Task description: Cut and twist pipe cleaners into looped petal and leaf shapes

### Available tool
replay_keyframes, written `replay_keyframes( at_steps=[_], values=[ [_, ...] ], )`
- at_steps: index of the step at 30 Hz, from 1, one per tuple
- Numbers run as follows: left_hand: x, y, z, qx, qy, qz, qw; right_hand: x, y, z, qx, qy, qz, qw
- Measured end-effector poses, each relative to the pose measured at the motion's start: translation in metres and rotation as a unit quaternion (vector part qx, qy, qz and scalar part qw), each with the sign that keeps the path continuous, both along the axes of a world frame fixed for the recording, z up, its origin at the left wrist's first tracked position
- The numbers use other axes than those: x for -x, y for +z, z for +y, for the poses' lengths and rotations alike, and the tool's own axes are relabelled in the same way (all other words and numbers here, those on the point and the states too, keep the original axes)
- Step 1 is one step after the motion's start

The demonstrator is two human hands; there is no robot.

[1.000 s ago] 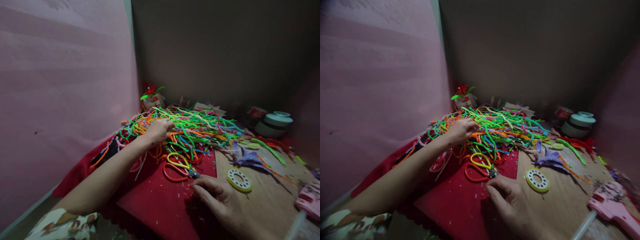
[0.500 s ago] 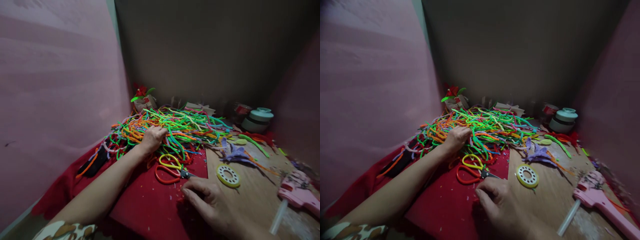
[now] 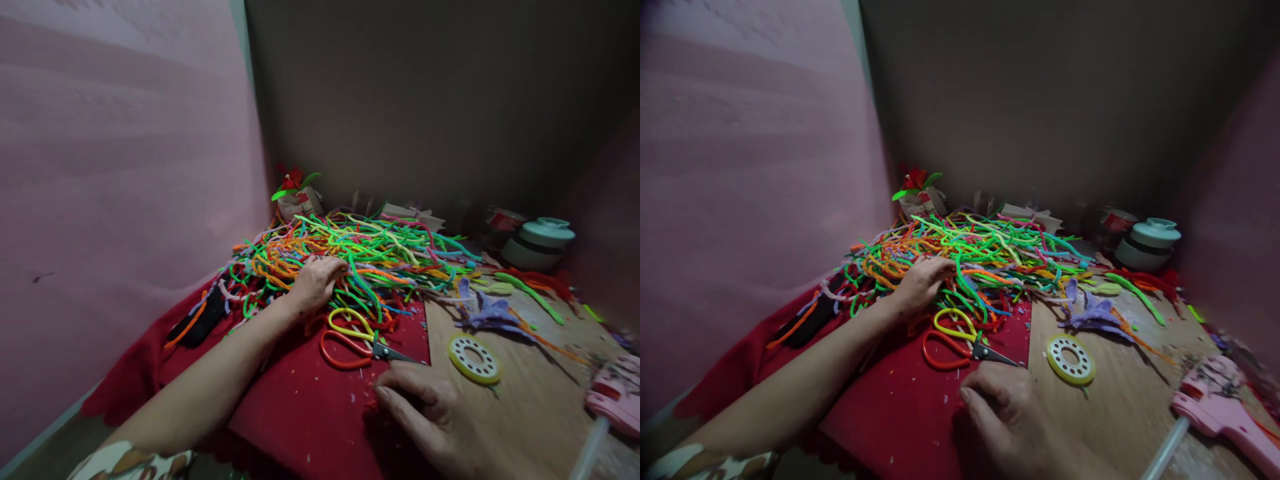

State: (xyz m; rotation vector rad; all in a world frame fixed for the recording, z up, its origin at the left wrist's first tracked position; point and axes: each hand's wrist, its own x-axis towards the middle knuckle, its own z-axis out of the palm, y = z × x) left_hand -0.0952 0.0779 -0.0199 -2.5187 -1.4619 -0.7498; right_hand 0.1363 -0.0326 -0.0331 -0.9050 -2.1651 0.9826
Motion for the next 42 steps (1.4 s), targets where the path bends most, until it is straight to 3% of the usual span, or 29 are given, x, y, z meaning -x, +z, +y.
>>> replay_keyframes(
  at_steps=[4,8,11,17,21,27,29,32,35,38,42],
  values=[
    [-0.005,0.002,0.024,0.066,-0.067,-0.019,0.995,0.001,-0.001,0.0,-0.005,0.0,0.007,1.0],
    [-0.007,0.006,0.051,0.095,-0.087,-0.028,0.991,0.002,0.001,0.0,-0.007,-0.005,-0.004,1.0],
    [-0.006,0.016,0.057,0.116,-0.103,-0.025,0.988,0.002,0.003,0.0,-0.007,-0.014,-0.011,1.0],
    [0.002,0.05,0.021,0.114,-0.094,0.03,0.989,0.002,0.001,0.0,-0.007,-0.012,-0.01,1.0],
    [0.007,0.063,-0.006,0.099,-0.074,-0.021,0.992,0.003,0.002,0.0,-0.015,-0.004,0.0,1.0],
    [0.024,0.055,-0.009,0.005,0.028,-0.068,0.997,0.001,0.001,-0.002,-0.014,0.004,-0.021,1.0],
    [0.029,0.05,-0.006,0.03,0.012,-0.045,0.998,0.001,0.0,-0.002,-0.02,0.006,-0.02,1.0],
    [0.026,0.043,-0.006,0.067,-0.052,0.07,0.994,0.002,-0.001,-0.002,-0.042,0.007,-0.015,0.999],
    [0.015,0.035,-0.01,0.031,-0.018,0.199,0.979,0.003,0.001,-0.002,-0.062,0.001,-0.007,0.998],
    [0.004,0.032,-0.018,-0.002,-0.027,0.207,0.978,0.003,0.003,-0.002,-0.076,-0.002,-0.005,0.997],
    [0.002,0.036,-0.029,-0.032,-0.046,0.148,0.987,0.001,0.002,-0.002,-0.076,0.006,-0.009,0.997]
  ],
)
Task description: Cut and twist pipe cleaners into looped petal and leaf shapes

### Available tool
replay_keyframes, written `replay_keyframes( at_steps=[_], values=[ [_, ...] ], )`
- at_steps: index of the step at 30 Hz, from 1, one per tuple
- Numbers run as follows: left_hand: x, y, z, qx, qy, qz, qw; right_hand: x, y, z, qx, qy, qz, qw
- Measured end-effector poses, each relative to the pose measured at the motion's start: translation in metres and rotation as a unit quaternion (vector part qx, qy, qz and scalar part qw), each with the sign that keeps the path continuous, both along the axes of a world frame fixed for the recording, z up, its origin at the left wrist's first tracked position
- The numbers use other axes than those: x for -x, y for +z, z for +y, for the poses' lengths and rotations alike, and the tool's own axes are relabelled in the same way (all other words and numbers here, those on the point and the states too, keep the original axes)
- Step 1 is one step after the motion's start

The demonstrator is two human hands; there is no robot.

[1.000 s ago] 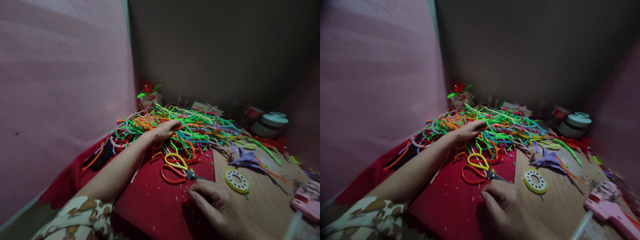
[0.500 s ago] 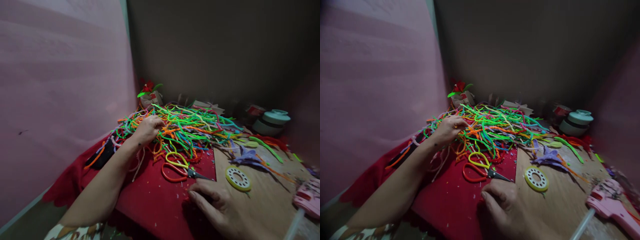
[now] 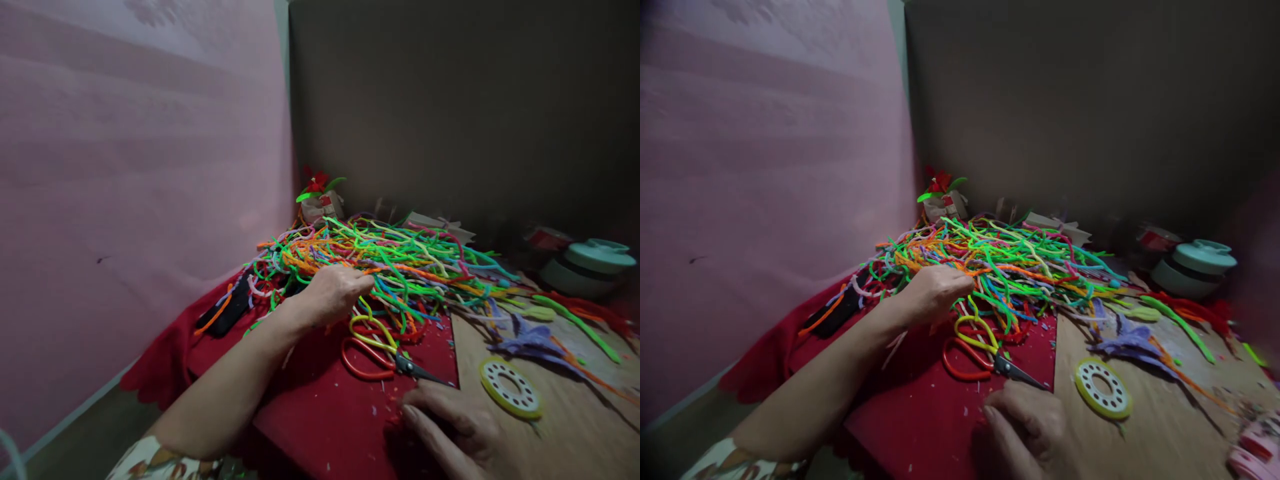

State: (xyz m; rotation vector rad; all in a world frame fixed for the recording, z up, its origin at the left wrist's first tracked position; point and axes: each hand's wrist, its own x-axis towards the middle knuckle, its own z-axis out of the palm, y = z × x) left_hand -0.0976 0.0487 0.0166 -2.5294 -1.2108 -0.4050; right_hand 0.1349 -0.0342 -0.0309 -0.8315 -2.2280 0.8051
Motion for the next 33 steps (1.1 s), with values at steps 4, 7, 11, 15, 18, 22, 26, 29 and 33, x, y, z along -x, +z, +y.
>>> replay_keyframes(
  at_steps=[4,7,11,15,18,22,26,29,33],
  values=[
    [0.004,0.015,-0.011,0.095,-0.091,-0.18,0.975,0.0,-0.003,-0.001,0.037,-0.016,0.016,0.999],
    [-0.004,0.022,-0.021,0.235,-0.196,-0.27,0.913,0.0,-0.004,0.0,0.089,-0.056,0.052,0.993],
    [-0.03,0.01,-0.032,0.285,-0.251,-0.247,0.891,0.0,-0.007,0.006,0.1,-0.137,0.096,0.981],
    [-0.05,-0.012,-0.036,0.266,-0.256,-0.163,0.915,-0.001,-0.006,0.01,0.062,-0.197,0.13,0.97],
    [-0.045,-0.017,-0.03,0.166,-0.217,-0.104,0.956,-0.002,-0.001,0.012,0.115,-0.212,0.139,0.961],
    [-0.018,-0.014,-0.011,0.061,-0.117,-0.086,0.987,-0.008,-0.001,0.018,0.212,-0.227,0.166,0.936],
    [0.005,-0.011,0.007,0.026,-0.056,-0.136,0.989,-0.014,-0.007,0.028,0.275,-0.225,0.259,0.898],
    [0.01,-0.007,0.01,0.016,-0.048,-0.199,0.979,-0.014,-0.005,0.036,0.341,-0.22,0.353,0.843],
    [0.006,-0.003,0.006,0.04,-0.067,-0.247,0.966,-0.011,0.001,0.043,0.365,-0.181,0.476,0.78]
  ],
)
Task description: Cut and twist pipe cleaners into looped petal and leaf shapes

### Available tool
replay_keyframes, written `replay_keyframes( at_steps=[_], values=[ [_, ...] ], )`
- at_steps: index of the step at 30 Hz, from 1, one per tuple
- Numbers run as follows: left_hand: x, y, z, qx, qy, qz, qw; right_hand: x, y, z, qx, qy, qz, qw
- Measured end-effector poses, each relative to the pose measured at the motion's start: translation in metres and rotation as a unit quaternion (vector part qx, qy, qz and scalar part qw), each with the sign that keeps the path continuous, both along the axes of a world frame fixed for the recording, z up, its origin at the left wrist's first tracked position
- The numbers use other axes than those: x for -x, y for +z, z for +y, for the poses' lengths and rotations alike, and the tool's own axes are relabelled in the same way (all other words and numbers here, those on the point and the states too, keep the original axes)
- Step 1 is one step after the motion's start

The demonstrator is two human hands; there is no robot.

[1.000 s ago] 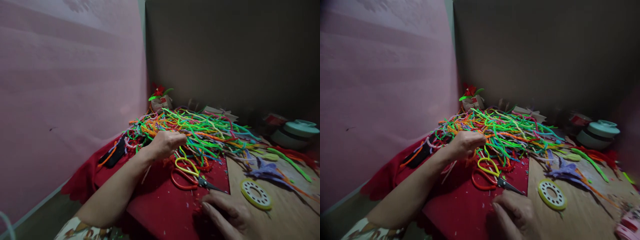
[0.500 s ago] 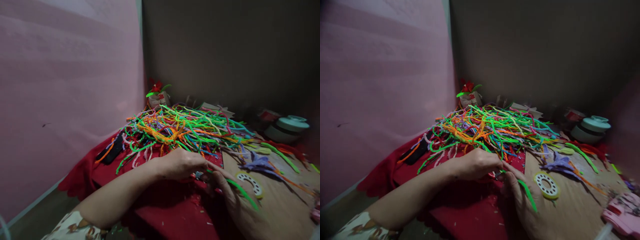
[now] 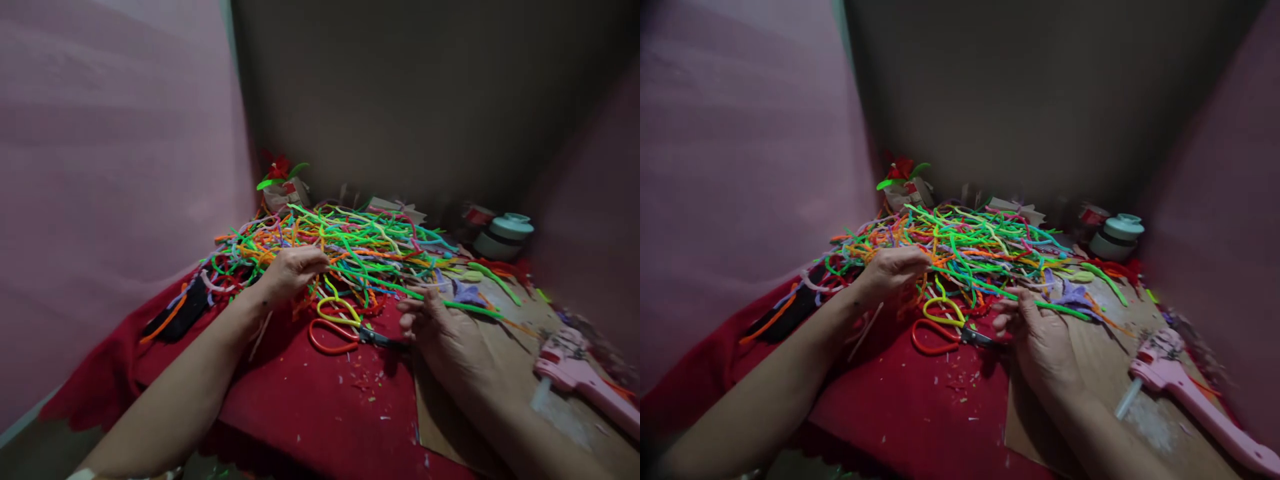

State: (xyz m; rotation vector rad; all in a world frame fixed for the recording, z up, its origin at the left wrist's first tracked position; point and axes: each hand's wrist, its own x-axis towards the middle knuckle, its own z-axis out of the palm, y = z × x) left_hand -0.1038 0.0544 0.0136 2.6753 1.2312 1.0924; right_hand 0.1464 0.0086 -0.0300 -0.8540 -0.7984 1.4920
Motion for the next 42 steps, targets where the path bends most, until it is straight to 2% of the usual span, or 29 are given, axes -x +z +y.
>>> replay_keyframes(
  at_steps=[2,5,8,12,16,20,22,26,28,30,32,33,35,37,39,42],
  values=[
    [-0.004,-0.001,-0.002,0.019,-0.016,-0.001,1.0,0.001,0.002,0.0,-0.009,0.002,0.038,0.999],
    [-0.01,-0.006,-0.005,0.03,-0.024,0.022,0.999,0.002,0.004,-0.004,-0.023,0.04,0.07,0.996],
    [-0.016,-0.01,-0.007,0.031,-0.017,0.041,0.999,0.003,0.008,-0.01,-0.066,0.075,0.063,0.993],
    [-0.021,-0.009,-0.011,0.025,-0.035,0.048,0.998,0.006,0.012,-0.013,-0.08,0.034,-0.07,0.994],
    [-0.027,-0.008,-0.016,0.032,-0.055,0.081,0.995,0.003,0.015,-0.014,-0.076,-0.041,-0.21,0.974],
    [-0.032,-0.011,-0.02,0.064,-0.063,0.099,0.991,0.0,0.017,-0.015,-0.152,-0.043,-0.303,0.94],
    [-0.032,-0.012,-0.02,0.077,-0.063,0.108,0.989,-0.001,0.016,-0.017,-0.154,-0.042,-0.323,0.933],
    [-0.024,-0.013,-0.012,0.091,-0.054,0.083,0.991,-0.001,0.015,-0.019,-0.094,-0.043,-0.254,0.962],
    [-0.017,-0.013,-0.006,0.104,-0.01,0.025,0.994,-0.001,0.015,-0.019,-0.059,-0.039,-0.179,0.981],
    [-0.014,-0.011,-0.001,0.115,0.062,-0.082,0.988,-0.002,0.015,-0.018,-0.031,-0.017,-0.117,0.993],
    [-0.017,-0.009,0.001,0.155,0.104,-0.211,0.959,-0.002,0.014,-0.017,-0.009,0.008,-0.094,0.995],
    [-0.021,-0.007,0.001,0.197,0.102,-0.271,0.937,-0.001,0.014,-0.017,-0.001,0.015,-0.097,0.995],
    [-0.032,-0.005,0.002,0.322,0.072,-0.361,0.872,0.001,0.012,-0.018,0.008,0.021,-0.108,0.994],
    [-0.045,-0.004,0.005,0.433,0.043,-0.423,0.795,0.004,0.008,-0.019,0.007,0.026,-0.117,0.993],
    [-0.056,-0.003,0.012,0.477,0.026,-0.475,0.739,0.005,0.004,-0.019,-0.006,0.035,-0.127,0.991],
    [-0.067,0.004,0.024,0.481,0.0,-0.512,0.712,0.005,-0.002,-0.02,-0.029,0.044,-0.152,0.987]
  ],
)
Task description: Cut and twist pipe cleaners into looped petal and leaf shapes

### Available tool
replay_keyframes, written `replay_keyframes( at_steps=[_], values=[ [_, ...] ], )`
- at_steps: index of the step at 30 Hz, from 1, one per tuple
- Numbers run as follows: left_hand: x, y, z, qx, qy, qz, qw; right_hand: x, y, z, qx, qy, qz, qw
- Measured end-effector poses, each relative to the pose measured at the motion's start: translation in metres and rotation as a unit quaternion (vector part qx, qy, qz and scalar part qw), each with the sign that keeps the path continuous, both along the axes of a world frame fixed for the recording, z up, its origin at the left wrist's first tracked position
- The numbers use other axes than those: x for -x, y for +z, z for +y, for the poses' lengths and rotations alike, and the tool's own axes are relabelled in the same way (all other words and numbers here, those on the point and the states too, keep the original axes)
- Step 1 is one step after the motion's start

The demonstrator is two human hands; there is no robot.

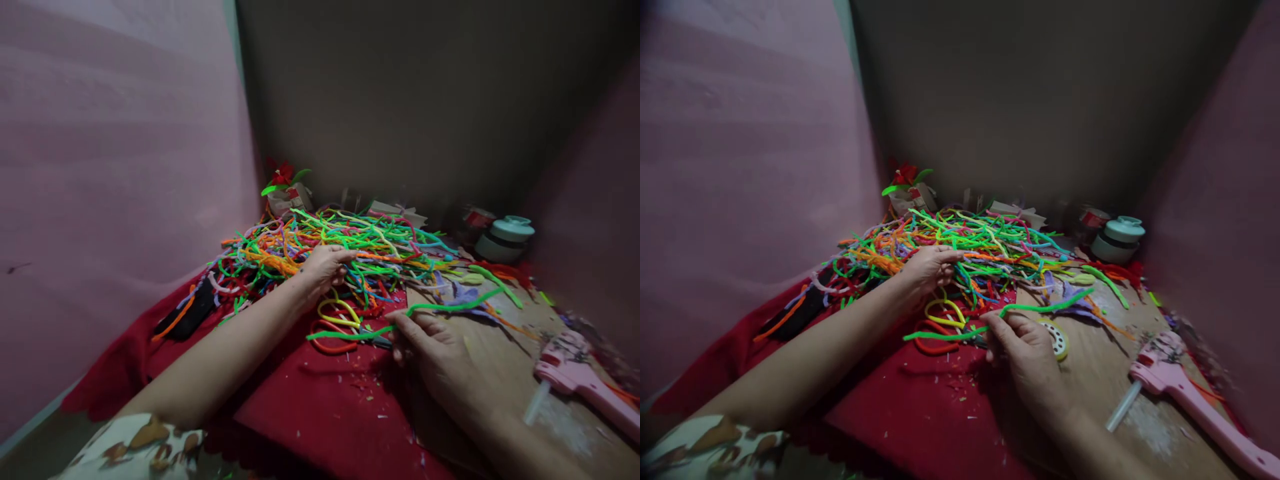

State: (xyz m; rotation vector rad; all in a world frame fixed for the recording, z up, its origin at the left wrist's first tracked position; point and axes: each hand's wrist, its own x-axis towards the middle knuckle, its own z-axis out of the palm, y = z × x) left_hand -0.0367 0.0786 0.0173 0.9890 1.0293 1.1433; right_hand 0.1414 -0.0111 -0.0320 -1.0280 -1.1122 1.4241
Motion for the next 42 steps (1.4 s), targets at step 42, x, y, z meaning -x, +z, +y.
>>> replay_keyframes(
  at_steps=[42],
  values=[
    [0.055,0.036,0.038,0.003,0.034,-0.059,0.998,-0.004,0.0,-0.019,0.054,0.273,0.072,0.958]
  ],
)
